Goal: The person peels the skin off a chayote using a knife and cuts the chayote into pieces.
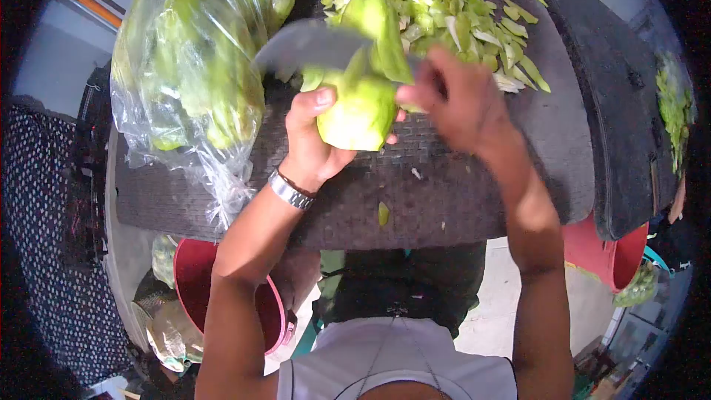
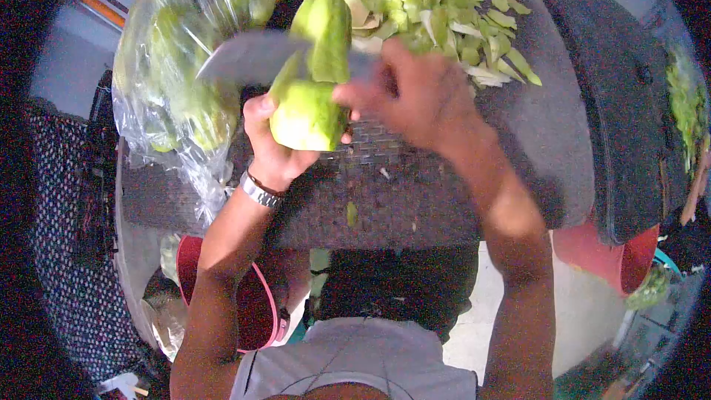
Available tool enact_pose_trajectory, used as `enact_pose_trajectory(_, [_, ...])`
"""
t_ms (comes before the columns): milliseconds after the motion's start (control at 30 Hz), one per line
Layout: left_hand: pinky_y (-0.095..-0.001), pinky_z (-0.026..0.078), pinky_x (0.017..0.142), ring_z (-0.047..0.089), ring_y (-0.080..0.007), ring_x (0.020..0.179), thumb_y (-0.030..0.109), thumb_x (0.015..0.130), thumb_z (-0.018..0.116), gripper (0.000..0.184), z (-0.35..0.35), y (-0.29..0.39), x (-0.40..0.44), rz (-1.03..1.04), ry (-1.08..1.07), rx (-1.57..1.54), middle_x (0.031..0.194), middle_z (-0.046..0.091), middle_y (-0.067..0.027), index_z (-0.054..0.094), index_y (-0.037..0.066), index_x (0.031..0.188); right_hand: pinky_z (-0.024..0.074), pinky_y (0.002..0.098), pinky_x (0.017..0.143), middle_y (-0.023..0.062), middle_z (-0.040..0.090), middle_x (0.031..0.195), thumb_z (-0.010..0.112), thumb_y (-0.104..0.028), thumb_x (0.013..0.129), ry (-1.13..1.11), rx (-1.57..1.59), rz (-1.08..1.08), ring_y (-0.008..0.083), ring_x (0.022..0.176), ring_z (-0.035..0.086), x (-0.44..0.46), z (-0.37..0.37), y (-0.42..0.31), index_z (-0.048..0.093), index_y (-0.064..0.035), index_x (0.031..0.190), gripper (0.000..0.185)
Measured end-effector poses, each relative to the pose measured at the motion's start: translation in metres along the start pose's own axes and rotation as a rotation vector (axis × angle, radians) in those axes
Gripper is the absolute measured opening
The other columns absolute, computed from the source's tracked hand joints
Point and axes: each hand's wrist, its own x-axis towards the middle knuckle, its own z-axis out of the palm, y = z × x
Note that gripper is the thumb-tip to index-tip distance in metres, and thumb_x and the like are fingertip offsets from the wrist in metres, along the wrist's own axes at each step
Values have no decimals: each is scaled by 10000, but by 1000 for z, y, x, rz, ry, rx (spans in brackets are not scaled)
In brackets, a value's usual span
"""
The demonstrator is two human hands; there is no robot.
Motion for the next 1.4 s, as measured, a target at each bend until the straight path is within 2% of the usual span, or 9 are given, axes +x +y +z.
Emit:
enact_pose_trajectory(433, [-495,621,738,673,-445,1048,526,823,624,857,-10,8,5,-27,-199,-207,1279,622,-240,451,-11,1467,510,460,661,173,625,642,574,-710,928,-2,-39,226,338,642,650,16,-11,40,667,25,815,749])
enact_pose_trajectory(600, [-535,621,776,632,-446,1112,663,850,608,943,-6,11,4,-62,-190,-22,1407,533,-266,402,42,1529,229,227,356,-74,342,494,420,-912,848,-187,631,803,43,357,272,15,-35,38,499,-131,785,787])
enact_pose_trajectory(800, [-517,582,897,626,-396,1195,730,949,470,879,6,4,11,20,64,-253,1423,566,-226,428,69,1526,244,235,352,-63,357,485,369,-904,875,-490,926,909,48,344,298,13,-34,21,509,-116,804,804])
enact_pose_trajectory(900, [-536,561,942,634,-363,1202,671,956,503,823,2,6,15,60,166,-45,1402,592,-208,445,68,1513,243,238,339,-42,375,475,315,-886,905,-344,624,535,50,335,313,4,-15,8,511,-106,816,809])
enact_pose_trajectory(1033, [-427,552,995,691,-314,1106,345,915,631,628,5,13,8,-30,29,-144,1278,668,-195,513,-21,1412,342,280,496,-34,447,588,616,-628,957,-7,292,103,79,529,418,-3,8,-14,560,-62,830,583])
enact_pose_trajectory(1167, [-408,534,1010,686,-299,1109,238,836,641,645,-11,3,7,-184,-72,-101,1263,666,-204,500,-63,1389,377,293,576,-17,505,662,745,-582,876,46,142,317,83,630,451,5,2,-2,596,-46,797,561])
enact_pose_trajectory(1200, [-401,531,1012,684,-296,1113,227,824,643,661,-13,-1,7,-177,-112,-74,1266,665,-206,490,-73,1394,500,370,668,107,659,735,725,-677,839,124,247,428,212,688,614,12,3,15,648,6,824,688])
enact_pose_trajectory(1267, [-363,514,1022,675,-282,1131,203,783,647,717,-18,-3,5,-186,-197,-80,1280,658,-208,461,-89,1412,505,394,687,132,672,752,695,-687,858,223,190,534,231,696,623,22,-8,46,658,12,838,700])
enact_pose_trajectory(1400, [-471,537,994,672,-350,1121,342,853,648,723,0,0,5,-158,-173,-76,1303,635,-235,468,-58,1428,513,415,715,149,661,740,675,-697,870,296,128,529,251,707,638,21,-25,59,658,16,846,714])
